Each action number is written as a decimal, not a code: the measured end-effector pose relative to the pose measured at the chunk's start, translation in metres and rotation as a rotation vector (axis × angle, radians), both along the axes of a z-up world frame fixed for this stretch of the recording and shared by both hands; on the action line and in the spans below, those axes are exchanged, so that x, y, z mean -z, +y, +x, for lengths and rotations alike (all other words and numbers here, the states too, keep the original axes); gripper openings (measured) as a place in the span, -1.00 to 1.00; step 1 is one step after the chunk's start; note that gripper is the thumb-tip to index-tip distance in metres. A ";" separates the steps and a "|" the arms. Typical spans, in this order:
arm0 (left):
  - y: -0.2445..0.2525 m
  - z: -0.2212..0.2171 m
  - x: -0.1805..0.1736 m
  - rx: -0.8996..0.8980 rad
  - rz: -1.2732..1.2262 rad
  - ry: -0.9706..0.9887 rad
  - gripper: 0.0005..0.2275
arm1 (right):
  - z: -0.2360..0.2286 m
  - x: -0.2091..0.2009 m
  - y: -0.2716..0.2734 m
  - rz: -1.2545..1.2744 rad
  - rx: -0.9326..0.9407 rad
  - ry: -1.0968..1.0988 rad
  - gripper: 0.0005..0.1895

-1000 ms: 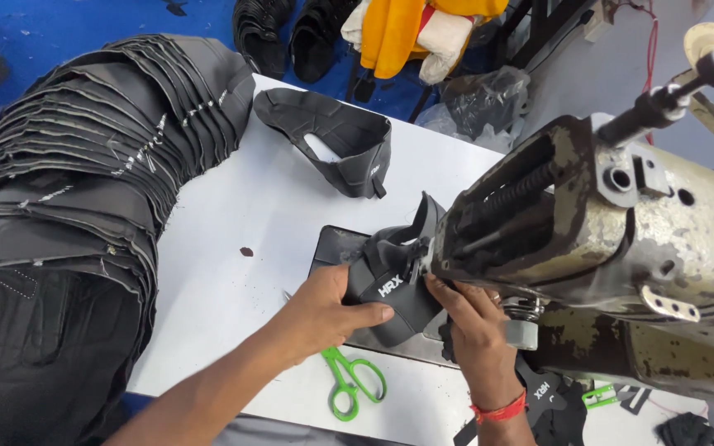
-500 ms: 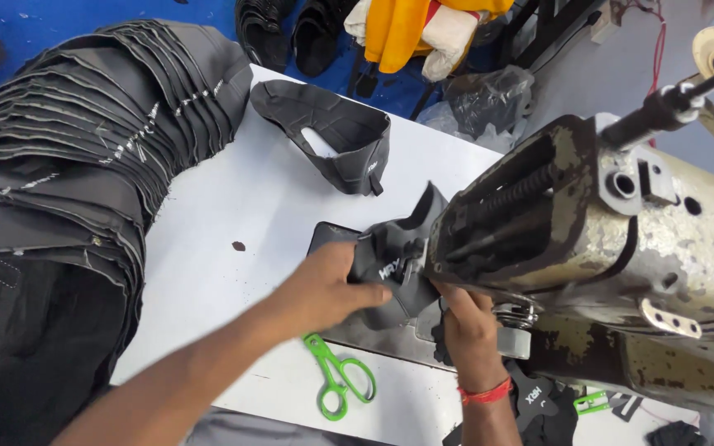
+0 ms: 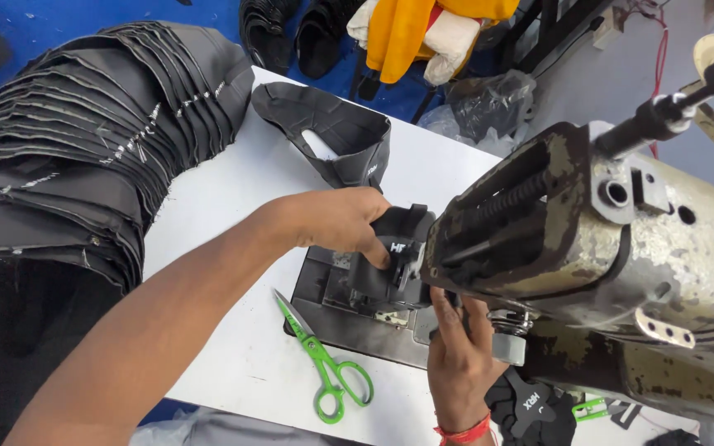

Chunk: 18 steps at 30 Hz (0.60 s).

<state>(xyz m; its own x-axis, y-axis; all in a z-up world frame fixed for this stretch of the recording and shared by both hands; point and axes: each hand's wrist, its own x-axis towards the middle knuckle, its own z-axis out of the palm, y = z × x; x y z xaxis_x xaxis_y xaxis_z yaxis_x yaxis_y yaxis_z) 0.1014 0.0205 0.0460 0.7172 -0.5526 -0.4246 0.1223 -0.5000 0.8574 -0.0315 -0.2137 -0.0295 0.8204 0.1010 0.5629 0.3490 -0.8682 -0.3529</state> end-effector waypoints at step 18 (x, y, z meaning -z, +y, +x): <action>-0.001 0.042 0.016 0.207 -0.076 -0.110 -0.80 | 0.003 -0.019 0.002 -0.098 -0.031 -0.082 -0.55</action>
<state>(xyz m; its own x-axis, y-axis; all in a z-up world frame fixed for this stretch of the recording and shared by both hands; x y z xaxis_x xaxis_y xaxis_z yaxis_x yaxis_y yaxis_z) 0.1433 0.0198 0.0298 0.6249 -0.7201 -0.3016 -0.0729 -0.4384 0.8958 -0.0283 -0.2119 -0.0100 0.7676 0.1834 0.6142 0.4002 -0.8856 -0.2356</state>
